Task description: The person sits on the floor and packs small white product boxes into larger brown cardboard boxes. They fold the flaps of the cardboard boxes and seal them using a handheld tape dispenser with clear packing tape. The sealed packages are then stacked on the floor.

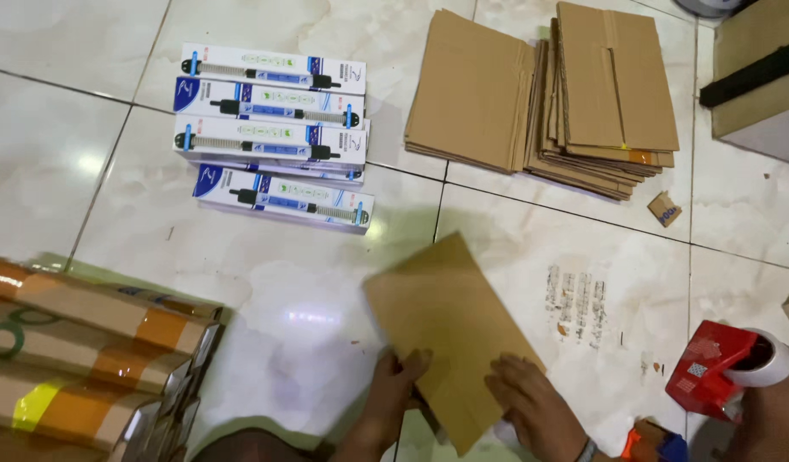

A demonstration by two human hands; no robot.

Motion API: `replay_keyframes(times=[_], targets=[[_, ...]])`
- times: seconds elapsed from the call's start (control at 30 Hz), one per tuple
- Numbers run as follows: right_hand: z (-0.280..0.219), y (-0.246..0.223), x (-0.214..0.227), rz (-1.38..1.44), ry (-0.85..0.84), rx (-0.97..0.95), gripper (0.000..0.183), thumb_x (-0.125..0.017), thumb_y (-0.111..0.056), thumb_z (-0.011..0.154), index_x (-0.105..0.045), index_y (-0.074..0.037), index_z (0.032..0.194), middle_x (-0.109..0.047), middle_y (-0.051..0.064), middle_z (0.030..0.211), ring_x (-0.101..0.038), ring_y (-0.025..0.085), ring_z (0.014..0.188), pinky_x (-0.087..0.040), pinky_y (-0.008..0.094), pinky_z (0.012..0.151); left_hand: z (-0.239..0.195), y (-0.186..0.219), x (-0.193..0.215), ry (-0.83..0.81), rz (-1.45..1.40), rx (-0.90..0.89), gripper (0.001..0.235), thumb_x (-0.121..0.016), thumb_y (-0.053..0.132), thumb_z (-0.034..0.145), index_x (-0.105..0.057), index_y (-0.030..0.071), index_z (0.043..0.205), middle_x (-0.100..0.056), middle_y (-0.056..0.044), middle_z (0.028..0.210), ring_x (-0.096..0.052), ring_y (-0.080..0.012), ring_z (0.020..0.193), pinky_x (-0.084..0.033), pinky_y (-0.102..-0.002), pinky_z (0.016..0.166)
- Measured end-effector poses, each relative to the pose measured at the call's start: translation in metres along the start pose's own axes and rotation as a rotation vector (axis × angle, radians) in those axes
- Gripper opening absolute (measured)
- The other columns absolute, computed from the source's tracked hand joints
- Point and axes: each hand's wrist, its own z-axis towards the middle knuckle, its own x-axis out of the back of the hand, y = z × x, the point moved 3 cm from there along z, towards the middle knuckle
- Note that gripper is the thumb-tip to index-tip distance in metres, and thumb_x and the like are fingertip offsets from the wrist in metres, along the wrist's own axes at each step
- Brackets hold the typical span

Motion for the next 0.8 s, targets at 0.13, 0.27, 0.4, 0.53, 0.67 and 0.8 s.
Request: replay_keyframes(times=[0.13,0.27,0.4,0.53,0.67,0.8], targets=[[0.026,-0.018,0.015,0.120,-0.090,-0.044,0.042,-0.033,-0.010,0.082,-0.060,-0.007,0.114,-0.058,0.013,0.120,-0.053,0.033,0.112,-0.040,0.049,0.098,-0.007,-0.013,-0.002,-0.032,0.345,0.156,0.034,-0.058,0.014,0.073,-0.068,0.004,0.104,-0.069,-0.010,0.091,-0.066,-0.0279,0.079,-0.054,-0.039,0.047],[0.154,-0.035,0.003,-0.037,0.130,0.071,0.032,-0.051,-0.015,0.089,-0.056,0.000,0.118,-0.057,0.018,0.118,-0.051,0.035,0.112,-0.040,0.046,0.100,0.002,-0.023,-0.001,-0.095,0.411,0.171,0.030,-0.058,0.022,0.082,-0.064,0.005,0.106,-0.068,-0.011,0.093,-0.065,-0.0257,0.076,-0.058,-0.038,0.053],[0.276,-0.030,-0.079,-0.035,0.158,-0.025,0.076,-0.083,-0.027,0.065,-0.046,-0.011,0.130,-0.044,0.020,0.128,-0.043,0.038,0.118,-0.042,0.049,0.095,-0.006,-0.019,0.002,-0.078,0.711,0.220,0.033,-0.046,0.027,0.074,-0.060,0.016,0.102,-0.058,0.000,0.088,-0.049,-0.0157,0.072,-0.040,-0.029,0.051],[0.294,-0.050,-0.114,-0.377,-0.291,-0.383,0.081,-0.066,-0.058,0.073,-0.033,-0.017,0.134,-0.050,0.013,0.116,-0.044,0.031,0.103,-0.041,0.046,0.079,0.018,-0.036,0.007,-0.207,0.902,-0.058,0.023,-0.049,0.037,0.074,-0.052,0.015,0.073,-0.058,-0.003,0.082,-0.049,-0.0115,0.077,-0.033,-0.029,0.057],[0.270,-0.089,-0.078,0.290,-0.630,-0.675,0.069,-0.054,-0.060,0.065,-0.058,-0.018,0.121,-0.065,0.006,0.111,-0.063,0.023,0.095,-0.048,0.033,0.077,0.014,-0.036,0.007,-0.203,0.855,-0.037,0.032,-0.055,0.037,0.075,-0.035,0.016,0.063,-0.043,0.001,0.063,-0.036,-0.0098,0.062,-0.021,-0.030,0.051],[0.171,-0.067,-0.014,0.817,-0.469,-0.394,0.035,-0.054,-0.044,0.087,-0.048,-0.015,0.067,-0.042,-0.007,0.066,-0.038,0.007,0.062,-0.030,0.027,0.058,-0.030,-0.012,0.002,-0.231,0.724,0.164,0.021,-0.051,0.025,0.086,-0.058,0.008,0.097,-0.068,-0.013,0.088,-0.067,-0.0218,0.063,-0.049,-0.029,0.057]])
